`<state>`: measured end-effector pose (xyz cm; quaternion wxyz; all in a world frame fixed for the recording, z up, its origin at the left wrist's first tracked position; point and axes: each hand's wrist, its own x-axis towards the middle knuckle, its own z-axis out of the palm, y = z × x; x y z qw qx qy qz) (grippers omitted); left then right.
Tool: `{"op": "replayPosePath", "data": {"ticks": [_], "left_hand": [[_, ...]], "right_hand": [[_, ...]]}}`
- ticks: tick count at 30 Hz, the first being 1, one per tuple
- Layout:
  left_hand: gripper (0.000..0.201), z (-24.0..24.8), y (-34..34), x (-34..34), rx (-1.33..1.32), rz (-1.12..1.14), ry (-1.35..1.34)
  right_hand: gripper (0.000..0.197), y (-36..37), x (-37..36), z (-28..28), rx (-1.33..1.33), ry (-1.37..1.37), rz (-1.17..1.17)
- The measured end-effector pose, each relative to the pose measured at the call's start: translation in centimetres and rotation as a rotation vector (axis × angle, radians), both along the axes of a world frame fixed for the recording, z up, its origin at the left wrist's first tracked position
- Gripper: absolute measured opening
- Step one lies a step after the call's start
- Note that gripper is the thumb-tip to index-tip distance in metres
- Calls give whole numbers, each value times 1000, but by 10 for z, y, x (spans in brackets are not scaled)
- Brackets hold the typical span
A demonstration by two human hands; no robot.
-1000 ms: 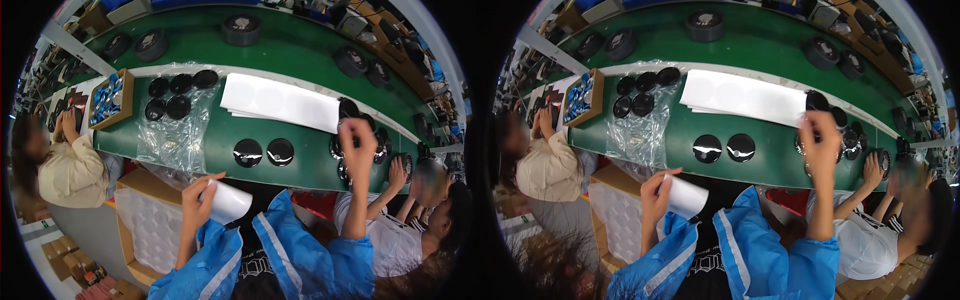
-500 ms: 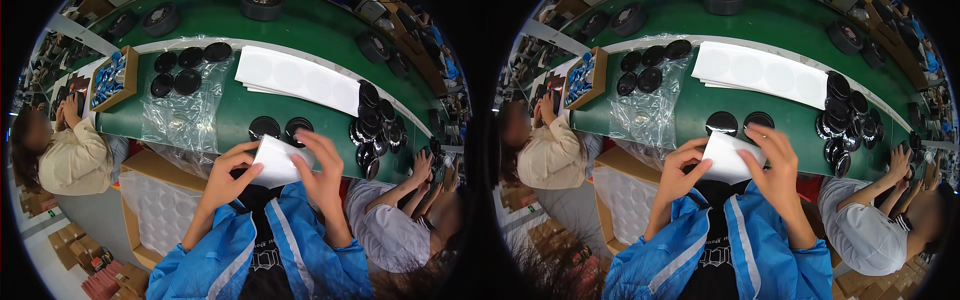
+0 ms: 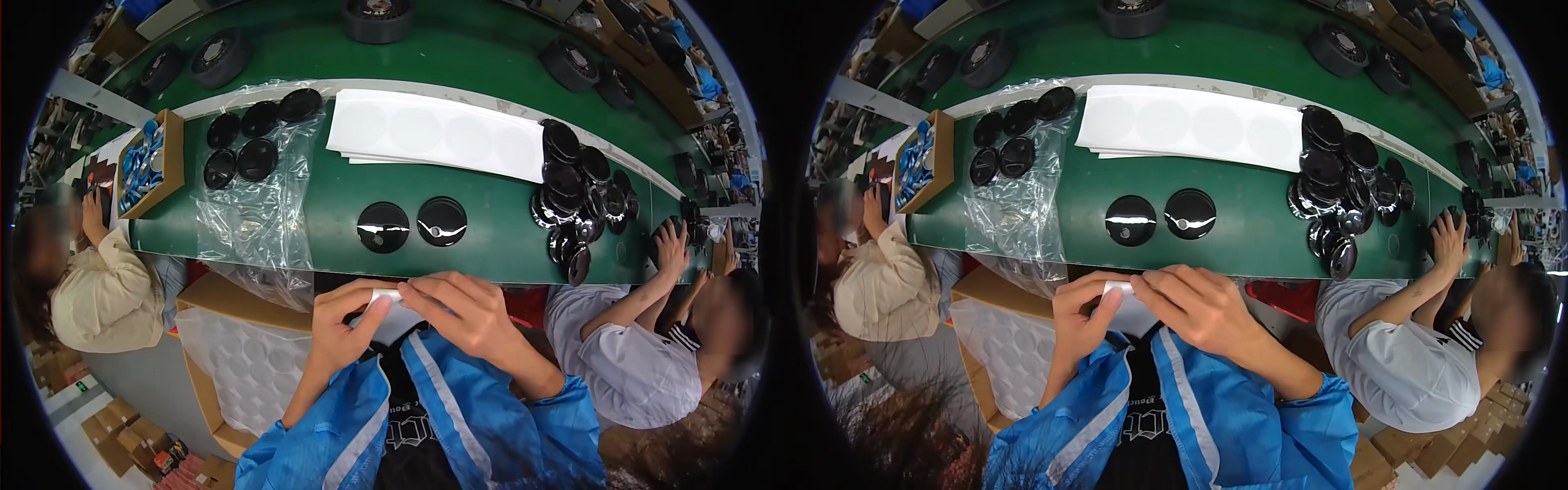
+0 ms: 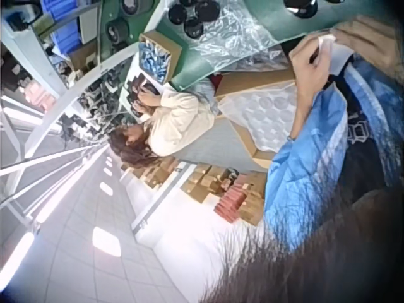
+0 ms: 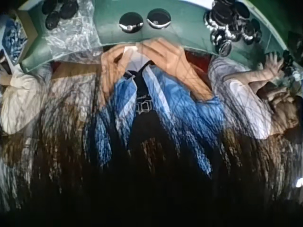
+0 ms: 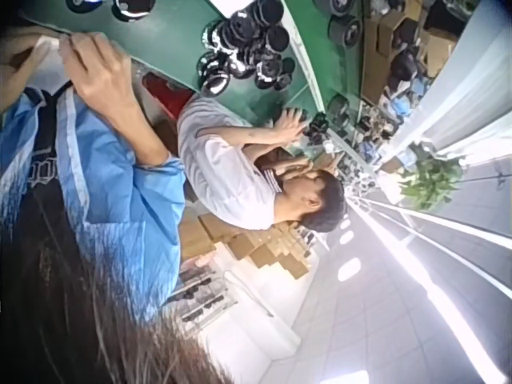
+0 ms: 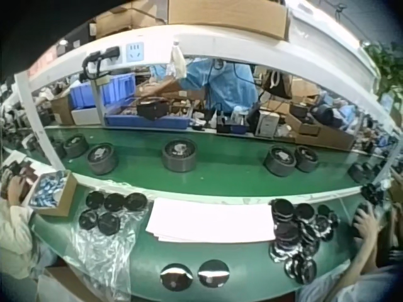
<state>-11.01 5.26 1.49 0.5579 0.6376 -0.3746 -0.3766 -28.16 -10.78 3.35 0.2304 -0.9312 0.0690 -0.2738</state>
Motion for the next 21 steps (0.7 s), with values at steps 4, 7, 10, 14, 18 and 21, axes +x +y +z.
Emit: {"op": "replayPosePath", "data": {"ticks": [4, 7, 10, 14, 18, 21], "left_hand": [[16, -10, -4, -7, 110, 29, 98], [16, -18, -11, -11, 105, 38, 168], [15, -33, -15, -2, 162, 106, 223], [13, -47, -15, 21, 261, 177, 174], [12, -42, -18, 26, 154, -37, -122], [12, -38, -24, 18, 9, -241, -392]], "right_hand": [[28, -3, -6, -10, -68, -40, 2], [26, -5, -6, -26, 142, -85, -58], [23, 1, -14, -17, 113, -69, 11], [16, -5, -25, 20, 503, -128, -58], [8, -40, -13, -2, 996, -182, -412], [9, -62, -8, -50, 1147, -148, -516]]}}
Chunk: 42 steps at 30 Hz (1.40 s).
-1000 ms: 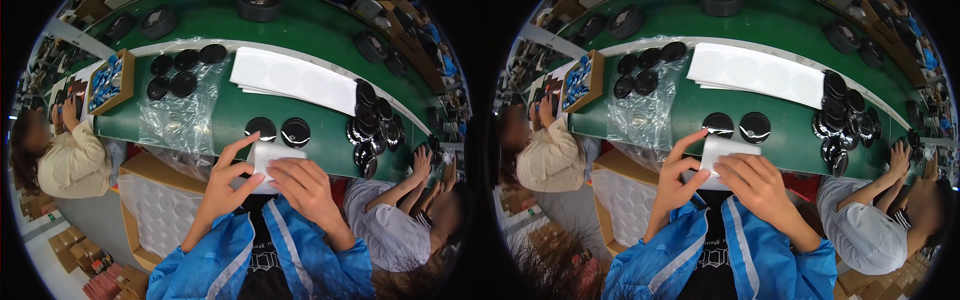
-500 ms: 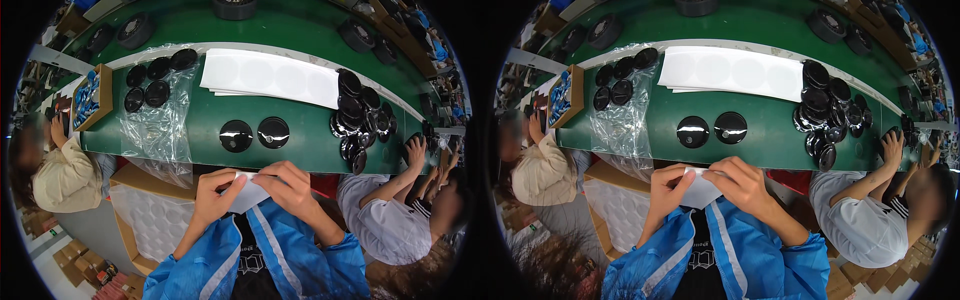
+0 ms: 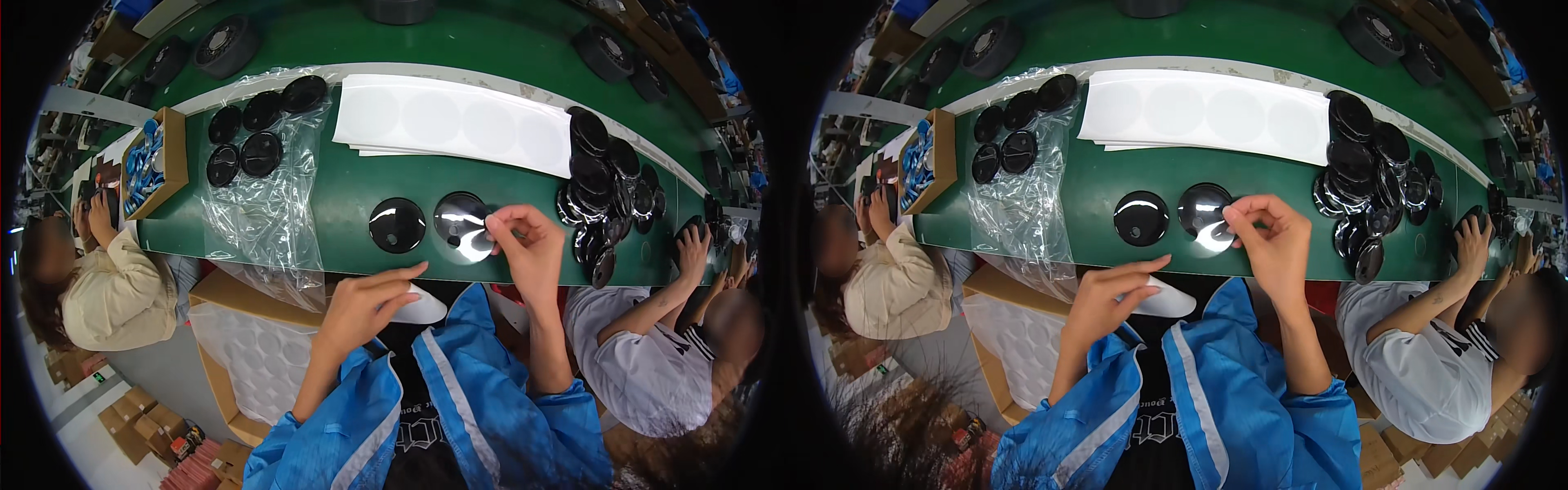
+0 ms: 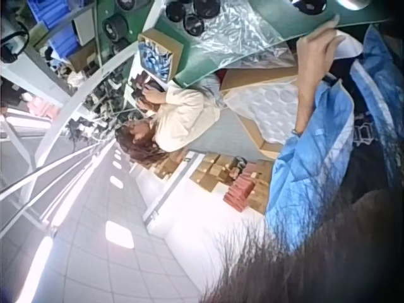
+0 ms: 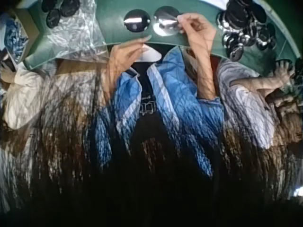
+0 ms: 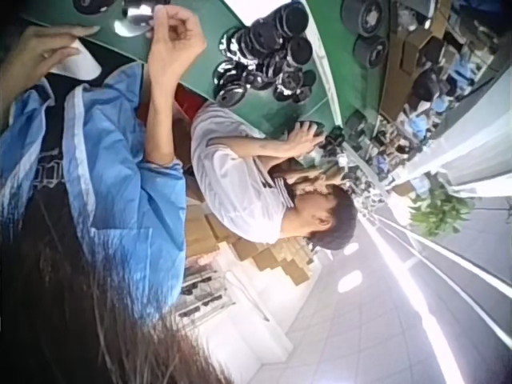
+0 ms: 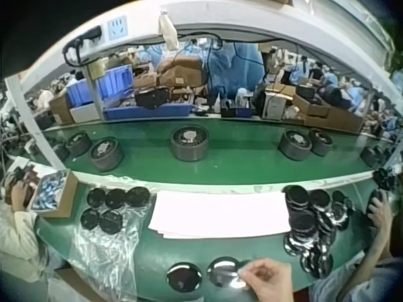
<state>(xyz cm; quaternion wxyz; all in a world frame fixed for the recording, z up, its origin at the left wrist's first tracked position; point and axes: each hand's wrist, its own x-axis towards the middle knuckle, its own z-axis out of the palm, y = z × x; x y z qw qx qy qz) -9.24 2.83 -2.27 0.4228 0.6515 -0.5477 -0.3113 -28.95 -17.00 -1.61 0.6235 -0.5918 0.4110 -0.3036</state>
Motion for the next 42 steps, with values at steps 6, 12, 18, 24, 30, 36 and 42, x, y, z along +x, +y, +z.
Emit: {"op": "replayPosePath", "data": {"ticks": [6, 12, 18, 24, 30, 36, 42], "left_hand": [[14, -7, 10, -9, 129, -17, -54], [14, -10, 10, -7, 143, -16, -23], [15, -11, 10, -7, 155, -4, -2], [15, -12, 11, -7, 159, -5, 2], [14, -12, 10, -7, 168, -3, 18], [13, -10, 12, -8, 207, 10, 110], [18, 10, 6, -12, 145, 130, 592]], "right_hand": [[10, -6, 5, -31, 23, 100, -86], [10, -12, 4, -30, -2, 149, -50], [10, -11, 4, -31, 1, 174, -49], [11, -11, 4, -33, -10, 168, -47], [13, -12, 6, -29, -12, 193, -42], [24, 17, -1, 19, -609, 366, -91], [45, 75, -17, 36, -540, 305, 480]]}}
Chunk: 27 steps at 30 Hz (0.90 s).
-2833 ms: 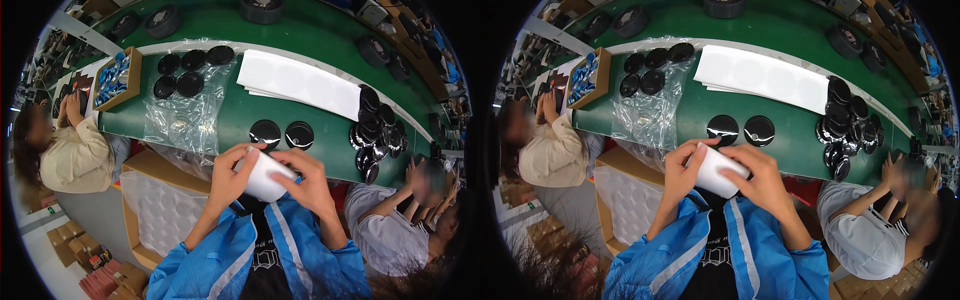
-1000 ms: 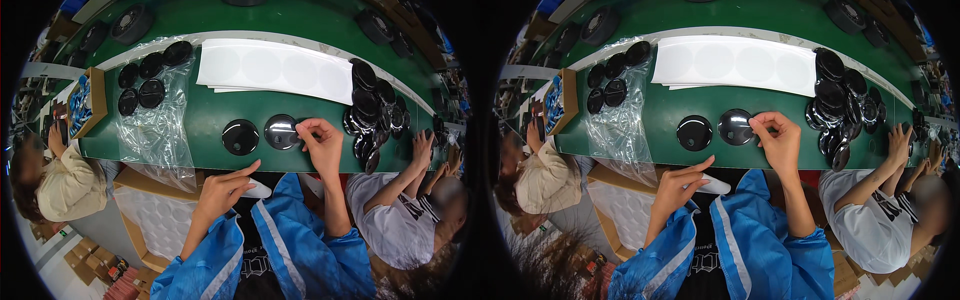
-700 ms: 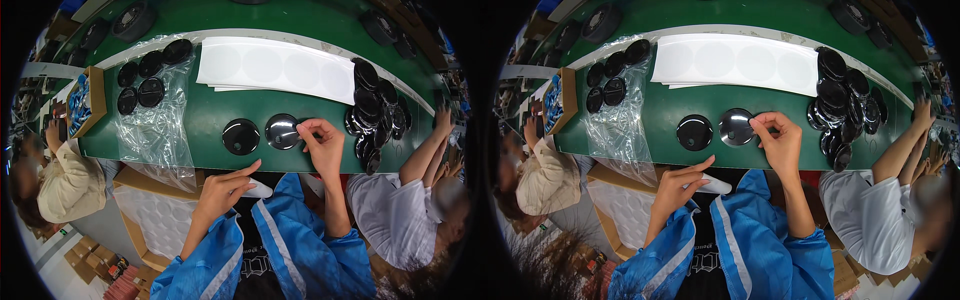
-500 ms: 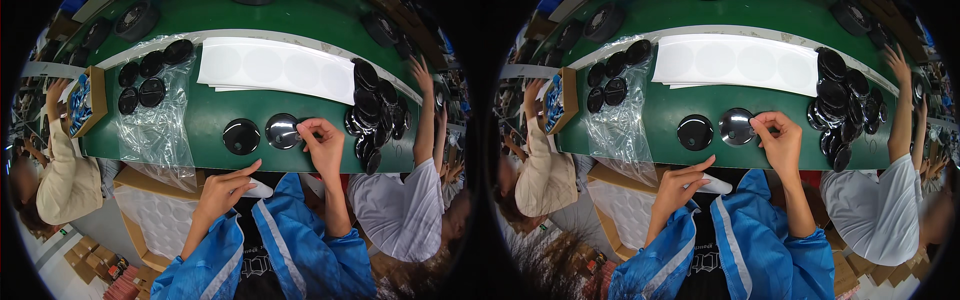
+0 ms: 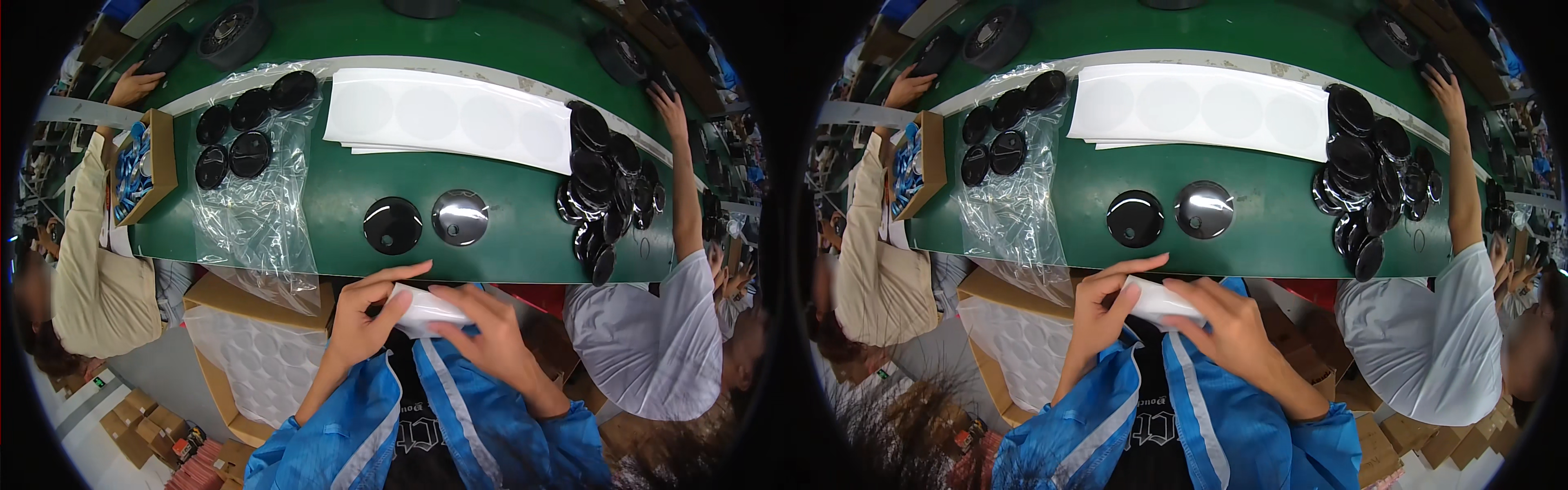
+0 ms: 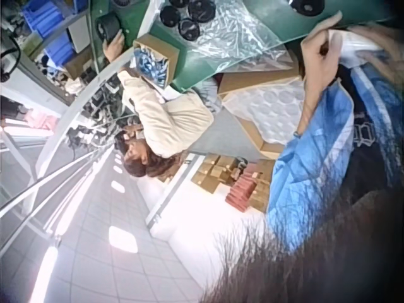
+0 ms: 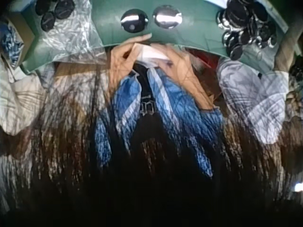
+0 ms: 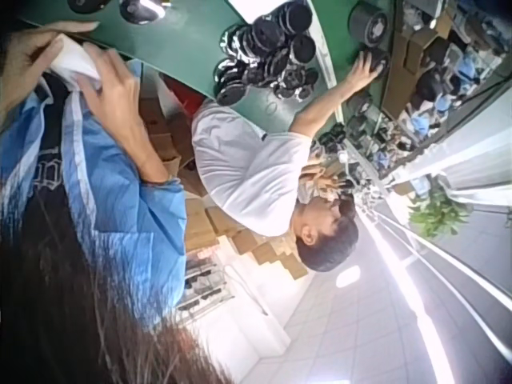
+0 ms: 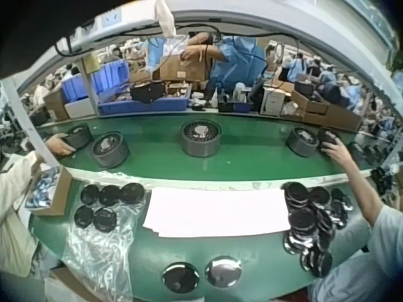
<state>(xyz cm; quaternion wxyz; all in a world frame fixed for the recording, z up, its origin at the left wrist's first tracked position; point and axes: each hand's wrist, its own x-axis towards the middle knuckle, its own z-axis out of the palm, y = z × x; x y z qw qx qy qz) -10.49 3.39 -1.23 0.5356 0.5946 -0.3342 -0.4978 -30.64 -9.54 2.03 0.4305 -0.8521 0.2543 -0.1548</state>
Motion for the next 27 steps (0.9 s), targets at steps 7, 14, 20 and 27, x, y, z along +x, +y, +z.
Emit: {"op": "replayPosePath", "data": {"ticks": [7, 14, 20, 27], "left_hand": [[18, 8, 20, 5, -108, -37, -239], [19, 14, 41, 9, -221, -83, -541], [14, 18, 40, 3, 44, 46, -165], [14, -15, 48, 14, 132, 291, -109]], "right_hand": [[46, 1, 4, 19, -505, -61, -89], [31, 28, 16, -6, 81, -188, 159], [32, 23, 25, -8, -450, -175, 163], [23, 1, 26, 0, -61, -343, 199]]}}
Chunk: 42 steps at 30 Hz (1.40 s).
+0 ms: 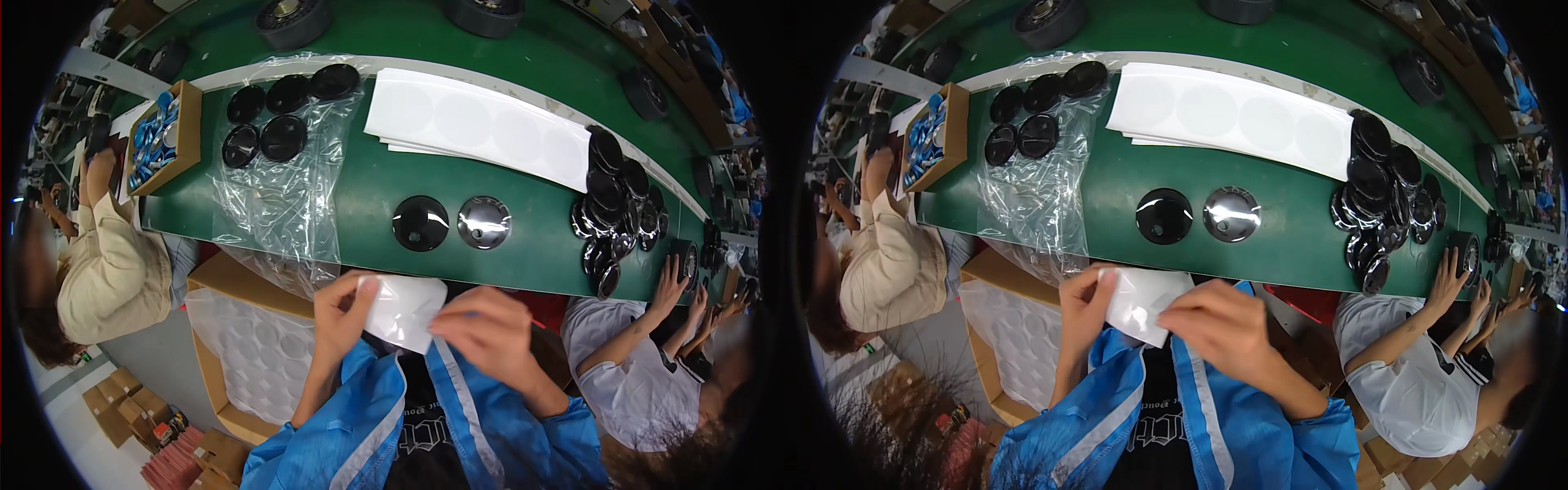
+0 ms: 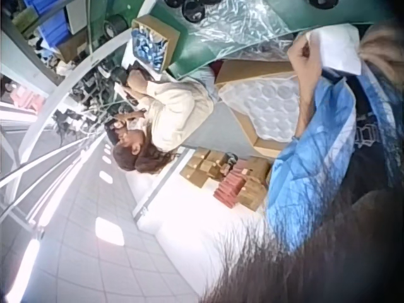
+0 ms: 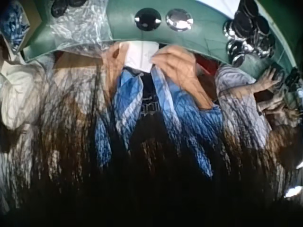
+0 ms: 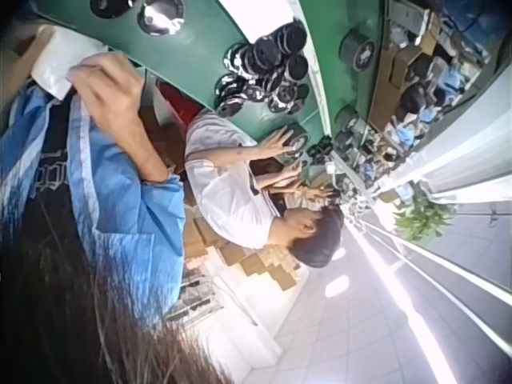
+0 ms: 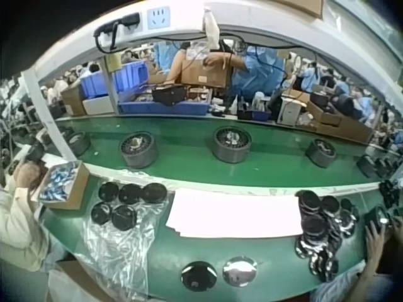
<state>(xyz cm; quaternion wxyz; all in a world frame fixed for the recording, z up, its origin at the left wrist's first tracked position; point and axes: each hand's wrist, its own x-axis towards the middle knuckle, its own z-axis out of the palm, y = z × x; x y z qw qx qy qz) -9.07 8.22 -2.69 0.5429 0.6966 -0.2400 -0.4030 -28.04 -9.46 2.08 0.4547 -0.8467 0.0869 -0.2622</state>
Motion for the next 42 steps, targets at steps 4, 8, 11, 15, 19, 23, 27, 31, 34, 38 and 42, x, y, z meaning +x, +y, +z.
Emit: {"op": "replayPosePath", "data": {"ticks": [4, 8, 11, 15, 19, 23, 27, 31, 34, 38, 42], "left_hand": [[10, -2, -3, 9, -94, -93, -352], [13, -4, -5, 3, -101, -259, -426], [19, -6, -2, 1, 20, -312, -415], [24, -10, -1, 3, 16, -293, -397], [26, -14, 0, 5, -23, -307, -422], [27, -14, 0, 6, -16, -304, -405], [26, -11, -1, 5, 0, -303, -381], [25, -11, -1, 6, 2, -311, -397], [25, -15, -1, 6, -33, -305, -420], [19, -24, 2, 4, -92, -283, -479], [18, -21, 2, 4, -65, -289, -445]], "right_hand": [[9, -29, 18, -2, 745, 106, -307], [7, -54, 48, -38, 745, 239, -408], [8, -57, 57, -45, 692, 287, -430], [8, -60, 62, -49, 631, 311, -397], [7, -70, 64, -56, 588, 304, -338], [7, -78, 65, -59, 552, 306, -289], [8, -80, 65, -59, 543, 336, -271], [7, -81, 65, -62, 529, 334, -259], [7, -80, 65, -62, 532, 332, -262], [7, -79, 66, -61, 524, 342, -264], [7, -79, 65, -60, 488, 344, -264]]}}
